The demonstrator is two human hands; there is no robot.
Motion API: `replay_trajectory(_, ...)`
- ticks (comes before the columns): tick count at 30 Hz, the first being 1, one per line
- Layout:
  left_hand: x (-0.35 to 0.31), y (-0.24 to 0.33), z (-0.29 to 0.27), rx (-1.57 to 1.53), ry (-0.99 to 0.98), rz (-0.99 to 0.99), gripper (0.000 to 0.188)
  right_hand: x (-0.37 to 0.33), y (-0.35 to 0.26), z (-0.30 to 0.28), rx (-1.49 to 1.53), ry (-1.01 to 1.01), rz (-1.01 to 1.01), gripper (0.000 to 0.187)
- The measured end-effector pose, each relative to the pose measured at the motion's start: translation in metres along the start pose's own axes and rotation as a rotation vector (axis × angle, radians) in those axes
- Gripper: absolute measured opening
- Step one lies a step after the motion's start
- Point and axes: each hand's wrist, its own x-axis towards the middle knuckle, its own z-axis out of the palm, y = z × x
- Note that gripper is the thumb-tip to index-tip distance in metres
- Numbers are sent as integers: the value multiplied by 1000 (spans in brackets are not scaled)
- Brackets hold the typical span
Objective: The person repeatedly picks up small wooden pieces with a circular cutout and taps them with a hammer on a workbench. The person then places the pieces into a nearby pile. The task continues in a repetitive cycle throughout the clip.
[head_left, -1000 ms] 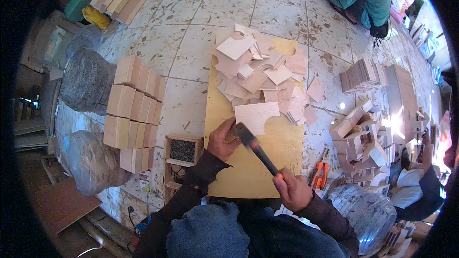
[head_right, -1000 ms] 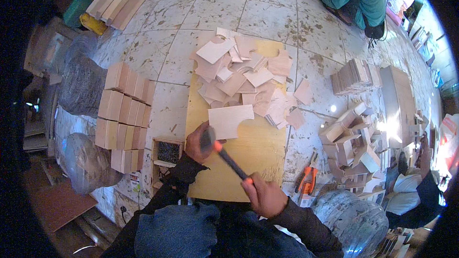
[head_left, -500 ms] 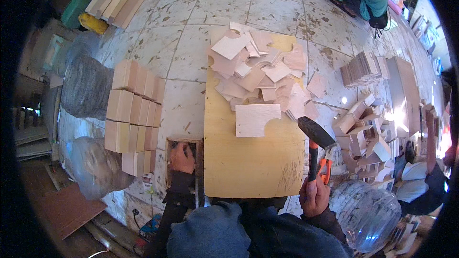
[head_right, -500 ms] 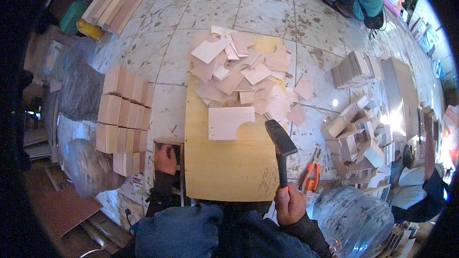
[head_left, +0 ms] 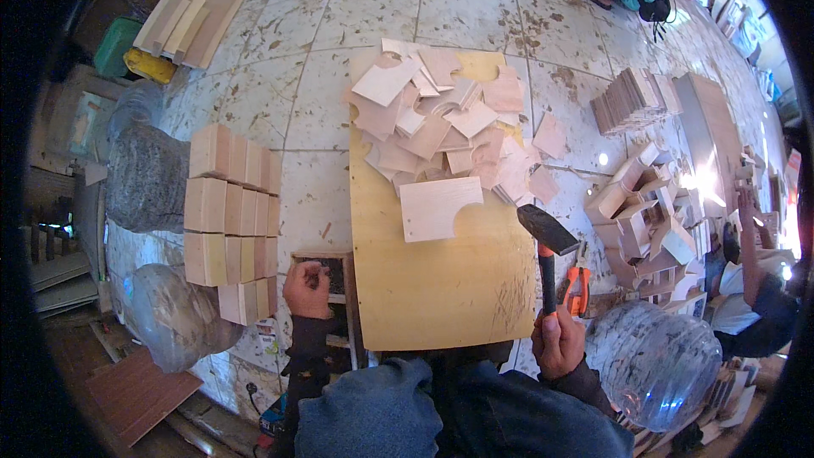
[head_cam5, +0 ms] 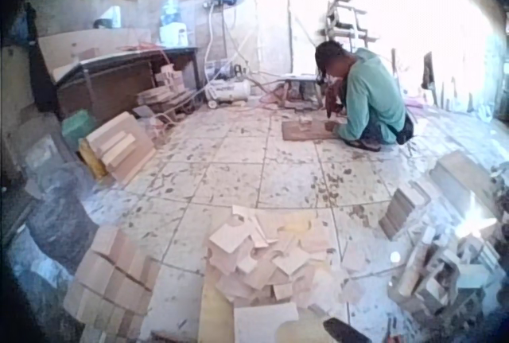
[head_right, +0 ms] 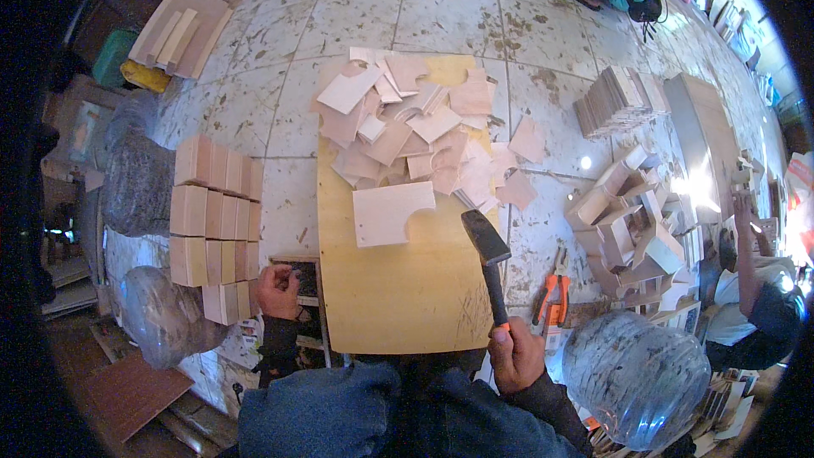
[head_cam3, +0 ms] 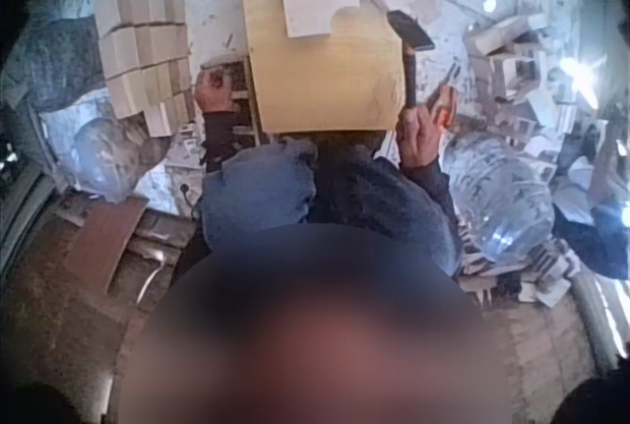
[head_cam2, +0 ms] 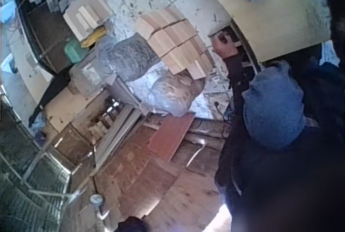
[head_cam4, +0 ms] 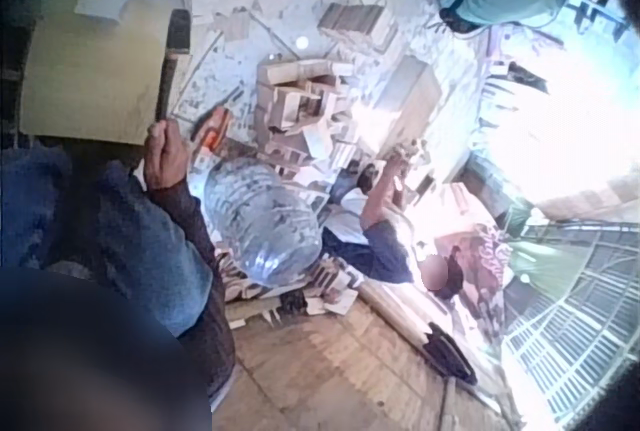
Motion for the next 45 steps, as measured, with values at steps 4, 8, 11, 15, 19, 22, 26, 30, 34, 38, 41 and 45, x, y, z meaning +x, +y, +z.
replay_trajectory(4,16,77,-3,-594,-47,57,16,2,-2,1,-13,-52,32,37)
replay_trajectory(8,28,157,1,-500,-166,305,14,3,-3,6,2,-73,4,39)
replay_trajectory(11,42,198,15,-296,-114,762,17,4,-2,8,9,-71,-18,43)
replay_trajectory(15,34,219,34,-332,-233,706,18,4,-1,4,-24,-112,-24,42)
replay_trajectory(19,36,212,53,-315,-241,758,19,7,-8,0,-51,-154,-4,27)
replay_trajectory(22,38,203,60,-257,-219,813,20,14,-19,-1,-62,-170,-61,24)
replay_trajectory(26,37,199,64,-275,-202,769,24,25,-39,-3,-95,-244,-25,24)
replay_trajectory(30,32,199,67,-366,-192,594,34,34,-58,-6,-74,-279,-11,26)
replay_trajectory(34,33,196,63,-332,-276,527,46,39,-64,-7,-120,-330,9,32)
replay_trajectory(38,40,190,60,-113,-156,754,65,35,-59,-11,-153,-290,82,34)
replay_trajectory(41,43,184,68,-326,-129,701,81,34,-52,-9,-193,-235,59,33)
replay_trajectory(45,41,173,77,-672,-535,241,93,33,-54,-9,-166,-221,2,28)
